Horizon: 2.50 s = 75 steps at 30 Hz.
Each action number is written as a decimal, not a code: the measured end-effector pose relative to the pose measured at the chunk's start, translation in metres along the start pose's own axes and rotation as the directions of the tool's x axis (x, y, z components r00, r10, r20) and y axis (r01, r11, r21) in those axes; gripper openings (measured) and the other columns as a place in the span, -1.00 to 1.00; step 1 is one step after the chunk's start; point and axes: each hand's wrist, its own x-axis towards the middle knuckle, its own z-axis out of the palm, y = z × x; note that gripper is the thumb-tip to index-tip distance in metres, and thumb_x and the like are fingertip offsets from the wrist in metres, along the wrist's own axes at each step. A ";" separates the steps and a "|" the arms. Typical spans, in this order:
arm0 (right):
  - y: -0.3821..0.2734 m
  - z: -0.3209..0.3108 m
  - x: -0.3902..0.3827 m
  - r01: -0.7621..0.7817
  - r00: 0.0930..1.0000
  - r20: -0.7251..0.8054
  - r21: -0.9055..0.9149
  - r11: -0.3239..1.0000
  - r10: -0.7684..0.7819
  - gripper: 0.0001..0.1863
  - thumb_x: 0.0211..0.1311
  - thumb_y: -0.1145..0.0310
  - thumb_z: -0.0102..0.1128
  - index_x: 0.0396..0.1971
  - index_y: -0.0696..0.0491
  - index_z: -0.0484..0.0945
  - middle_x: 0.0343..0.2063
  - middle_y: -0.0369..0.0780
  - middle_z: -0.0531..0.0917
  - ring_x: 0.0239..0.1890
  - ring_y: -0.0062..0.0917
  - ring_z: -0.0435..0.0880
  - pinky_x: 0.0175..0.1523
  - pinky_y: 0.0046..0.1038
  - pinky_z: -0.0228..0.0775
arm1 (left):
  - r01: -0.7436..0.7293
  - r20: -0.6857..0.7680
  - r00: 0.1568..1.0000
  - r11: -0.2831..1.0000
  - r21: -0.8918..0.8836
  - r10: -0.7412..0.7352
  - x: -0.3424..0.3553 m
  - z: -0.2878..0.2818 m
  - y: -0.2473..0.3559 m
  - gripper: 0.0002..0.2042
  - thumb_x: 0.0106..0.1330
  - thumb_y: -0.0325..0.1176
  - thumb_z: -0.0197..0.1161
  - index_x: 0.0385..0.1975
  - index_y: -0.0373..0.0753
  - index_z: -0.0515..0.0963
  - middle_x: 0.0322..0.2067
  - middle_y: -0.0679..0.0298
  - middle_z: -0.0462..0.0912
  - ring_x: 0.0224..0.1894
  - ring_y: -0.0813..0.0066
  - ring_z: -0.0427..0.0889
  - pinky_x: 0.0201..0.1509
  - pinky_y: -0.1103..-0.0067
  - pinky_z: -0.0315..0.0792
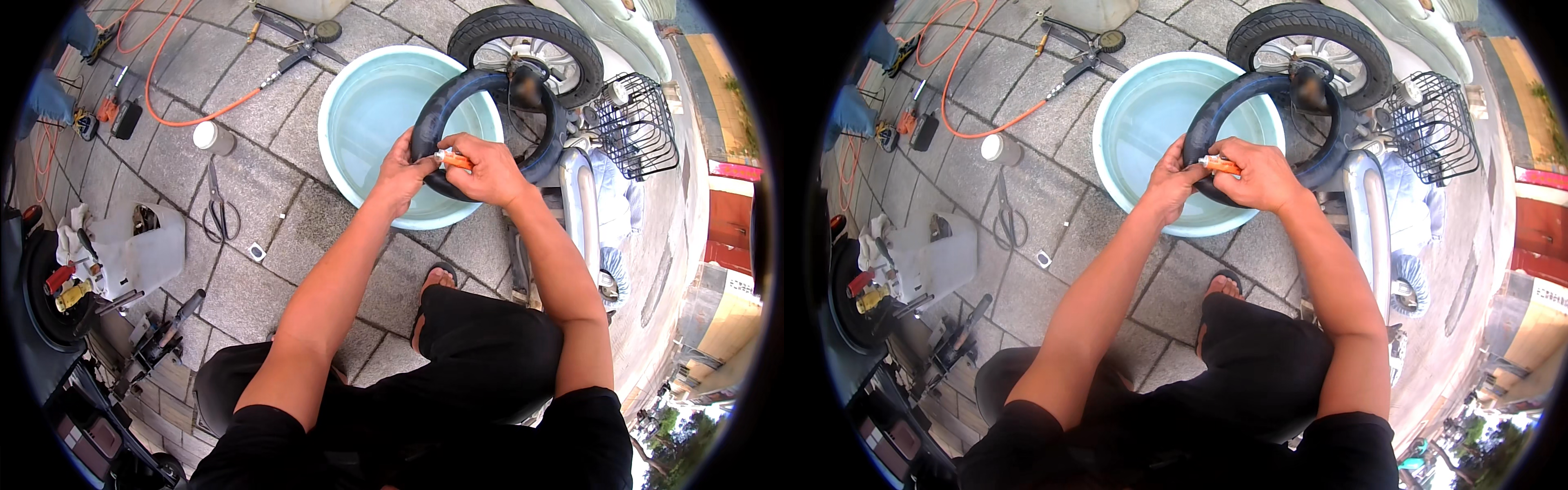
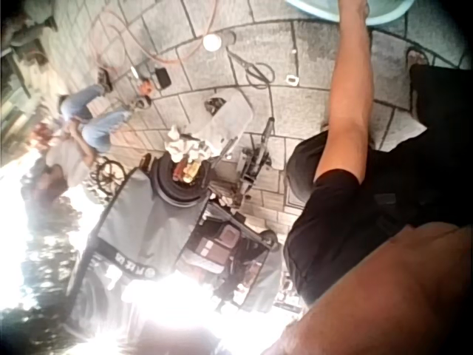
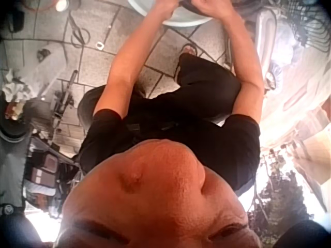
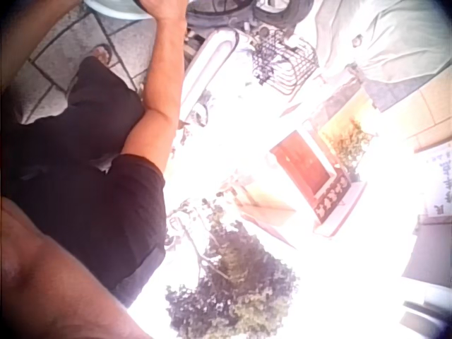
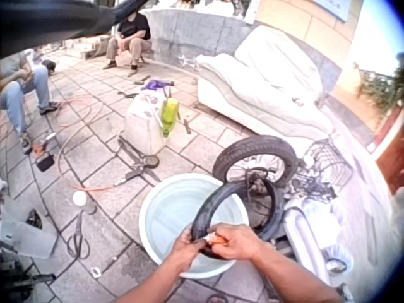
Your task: The person cuts a patch, applies glue to a scooter tire, and places the patch over the puncture. They then press the patch firmly to secure it.
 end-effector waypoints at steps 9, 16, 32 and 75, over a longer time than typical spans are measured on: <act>0.004 0.000 -0.002 0.013 1.000 -0.027 -0.081 0.997 -0.015 -0.71 0.10 0.23 0.26 -0.22 0.05 0.66 0.05 -0.22 0.76 -0.19 -0.18 0.78 -0.06 -0.22 0.65 | -0.001 0.010 1.000 1.000 0.025 0.001 0.000 0.000 0.000 -0.29 0.33 -0.68 0.26 0.50 -0.24 0.25 0.13 0.28 0.60 0.08 0.58 0.60 0.18 0.58 0.47; 0.005 0.000 0.000 0.084 0.988 -0.121 -0.085 0.993 -0.094 -0.73 0.13 0.35 0.30 -0.16 0.07 0.66 -0.20 -0.12 0.79 -0.33 -0.15 0.77 -0.20 -0.27 0.63 | -0.031 0.029 0.999 0.999 0.019 0.031 0.004 -0.001 -0.003 -0.30 0.34 -0.61 0.30 0.50 -0.19 0.25 0.01 0.35 0.61 -0.01 0.60 0.61 0.08 0.56 0.50; -0.090 -0.029 0.078 0.199 0.939 -0.341 0.661 0.724 0.053 -0.69 0.61 0.23 0.01 -0.19 0.12 0.65 -0.39 -0.32 0.65 -0.53 -0.76 0.39 -0.41 -0.63 0.19 | -0.421 0.079 0.720 0.342 0.840 0.690 -0.066 -0.074 0.127 -0.77 0.53 -0.17 0.29 -0.17 -0.23 0.65 -0.54 0.40 0.58 -0.51 0.66 0.55 -0.40 0.61 0.50; -0.162 0.083 0.029 0.021 0.874 0.432 0.426 0.904 -0.223 -0.57 0.58 0.00 0.04 -0.22 0.12 0.51 -0.50 0.02 0.65 -0.36 -0.01 0.69 -0.19 -0.08 0.47 | -0.092 0.091 0.995 0.800 0.593 0.046 -0.179 -0.141 0.161 -0.72 0.59 -0.27 0.24 0.04 -0.37 0.66 -0.31 0.27 0.69 -0.49 0.59 0.63 -0.45 0.62 0.52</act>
